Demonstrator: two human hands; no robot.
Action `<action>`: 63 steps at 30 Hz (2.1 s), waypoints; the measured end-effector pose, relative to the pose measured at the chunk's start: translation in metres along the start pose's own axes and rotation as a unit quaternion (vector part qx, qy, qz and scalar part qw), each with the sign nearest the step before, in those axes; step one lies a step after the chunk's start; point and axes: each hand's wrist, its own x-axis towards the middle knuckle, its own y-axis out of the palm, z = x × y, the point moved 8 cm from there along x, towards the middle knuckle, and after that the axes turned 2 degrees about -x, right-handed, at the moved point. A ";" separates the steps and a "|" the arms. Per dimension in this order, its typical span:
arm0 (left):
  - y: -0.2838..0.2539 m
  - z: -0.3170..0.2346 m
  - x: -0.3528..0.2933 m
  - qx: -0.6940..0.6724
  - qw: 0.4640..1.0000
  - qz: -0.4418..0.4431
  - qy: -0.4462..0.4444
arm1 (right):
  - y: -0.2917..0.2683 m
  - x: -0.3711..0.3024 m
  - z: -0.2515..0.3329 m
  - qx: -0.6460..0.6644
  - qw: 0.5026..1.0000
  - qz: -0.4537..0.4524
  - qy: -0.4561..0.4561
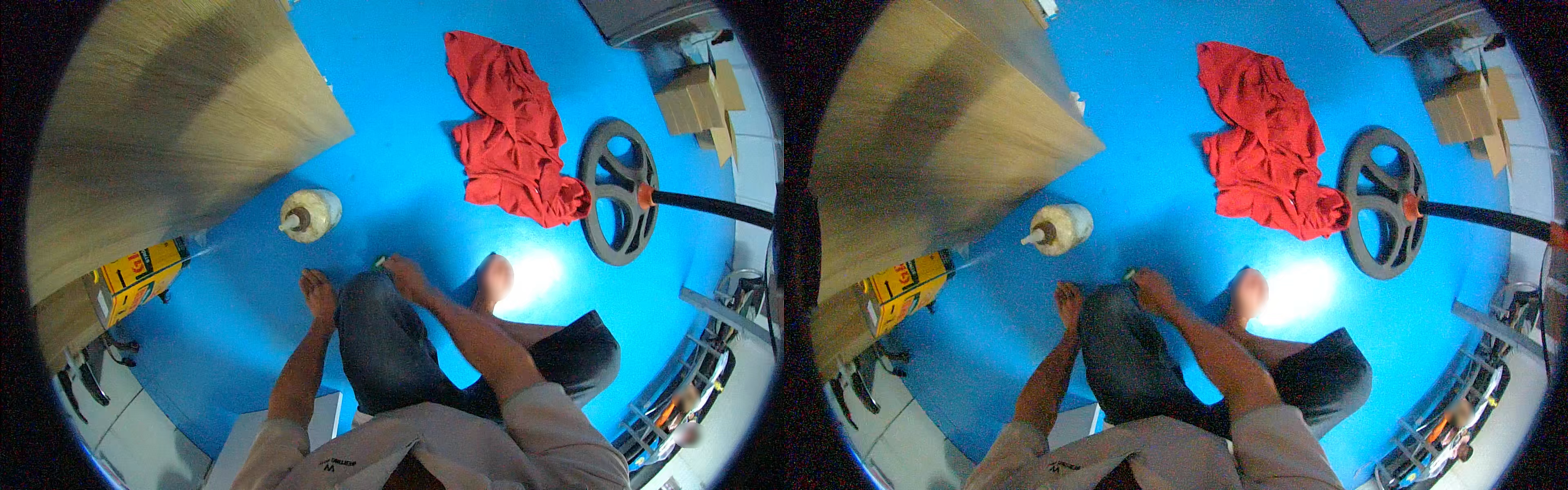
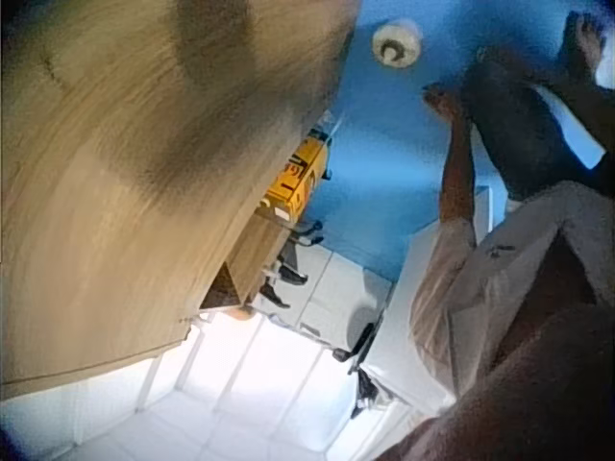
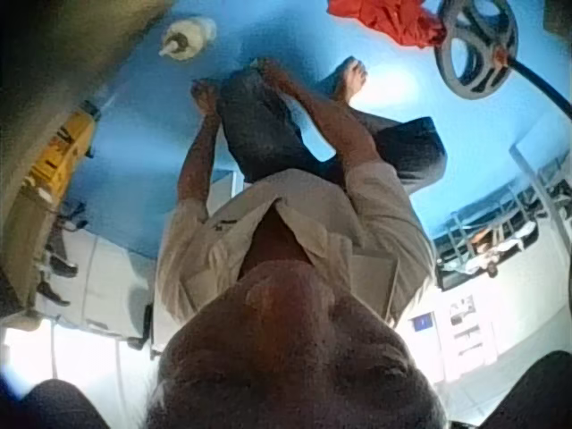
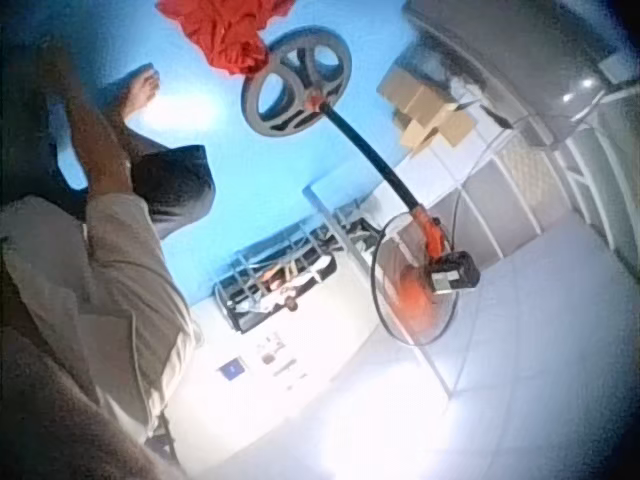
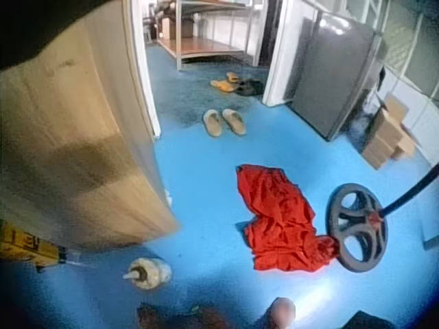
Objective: The person sits on a blue floor, opens a large white container, and uses a green cloth to wipe a small area of the floor. They then stand, walk through a doorway into a larger industrial room, and rub their hands together.
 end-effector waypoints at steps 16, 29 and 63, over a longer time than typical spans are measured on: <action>-0.051 -0.010 0.011 -0.234 0.945 0.227 -0.030 | -0.380 -0.149 0.080 0.420 0.835 -0.314 0.165; -0.036 -0.010 -0.003 -0.277 0.946 0.165 -0.031 | -0.378 0.126 -0.048 0.026 0.904 -0.427 -0.003; -0.081 -0.035 0.025 -0.255 0.926 0.276 -0.029 | -0.361 -0.187 0.115 0.649 0.671 -0.327 0.147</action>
